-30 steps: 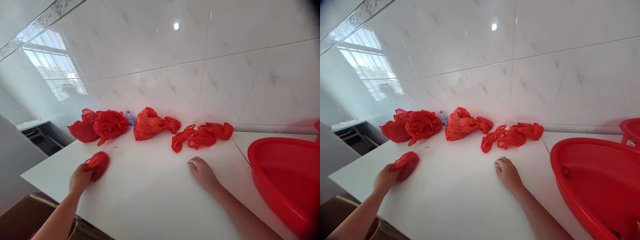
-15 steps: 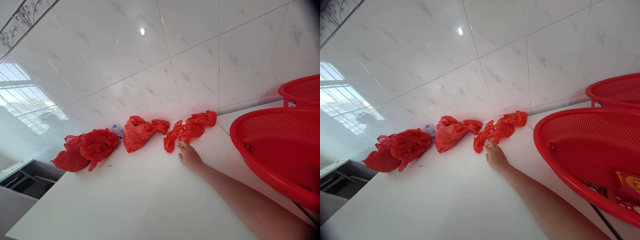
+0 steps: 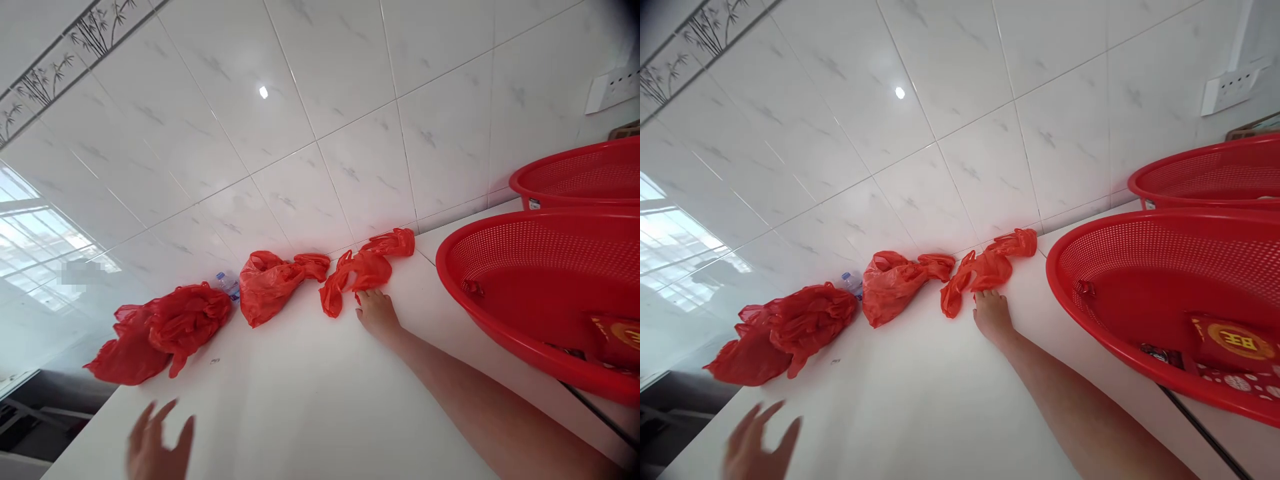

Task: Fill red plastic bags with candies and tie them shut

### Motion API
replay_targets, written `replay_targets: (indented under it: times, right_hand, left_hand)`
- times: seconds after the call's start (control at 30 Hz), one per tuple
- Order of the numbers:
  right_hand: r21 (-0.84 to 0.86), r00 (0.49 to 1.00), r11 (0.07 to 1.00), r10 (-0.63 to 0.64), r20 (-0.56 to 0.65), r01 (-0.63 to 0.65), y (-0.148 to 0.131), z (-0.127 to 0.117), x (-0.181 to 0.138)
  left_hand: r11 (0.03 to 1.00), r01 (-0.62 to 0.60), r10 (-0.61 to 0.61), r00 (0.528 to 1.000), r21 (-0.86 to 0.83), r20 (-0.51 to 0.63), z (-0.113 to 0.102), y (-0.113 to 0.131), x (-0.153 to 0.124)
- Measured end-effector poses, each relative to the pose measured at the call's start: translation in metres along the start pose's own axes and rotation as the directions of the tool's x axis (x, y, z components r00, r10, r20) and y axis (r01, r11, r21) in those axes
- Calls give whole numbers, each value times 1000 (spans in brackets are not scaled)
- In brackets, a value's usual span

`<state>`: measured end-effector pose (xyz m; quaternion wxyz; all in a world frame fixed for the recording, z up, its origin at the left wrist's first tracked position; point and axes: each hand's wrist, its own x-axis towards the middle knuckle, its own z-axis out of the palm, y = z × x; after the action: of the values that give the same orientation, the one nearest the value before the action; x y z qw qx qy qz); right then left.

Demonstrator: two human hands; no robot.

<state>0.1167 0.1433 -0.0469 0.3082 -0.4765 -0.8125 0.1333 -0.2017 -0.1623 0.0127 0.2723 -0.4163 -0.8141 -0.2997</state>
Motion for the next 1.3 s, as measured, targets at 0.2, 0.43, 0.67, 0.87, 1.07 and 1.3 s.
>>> replay_targets:
  times: [0.2, 0.43, 0.67, 0.87, 1.07, 1.3]
  right_hand:
    - [153, 994, 987, -70, 78, 57, 4, -19, -26]
    - [522, 979, 851, -64, 195, -49, 9, -52, -74]
    - [642, 946, 753, -86, 312, -144, 12, -65, -75]
    - [596, 931, 800, -160, 329, -74, 13, -64, -73]
    - [681, 934, 695, -39, 356, -231, 24, -67, -66]
    - [727, 942, 630, 20, 335, -272, 32, -67, -56]
  left_hand:
    - [886, -275, 393, 872, -372, 291, 100, 125, -10]
    - [960, -121, 240, 822, -254, 517, 175, 210, -5]
    - [959, -138, 211, 930, -246, 302, 173, 211, 0]
    - [858, -382, 488, 815, -343, 313, 177, 227, -4]
    - [992, 29, 32, 887, -123, 461, 192, 220, 10]
    - [860, -383, 461, 866, -338, 193, 163, 227, -5]
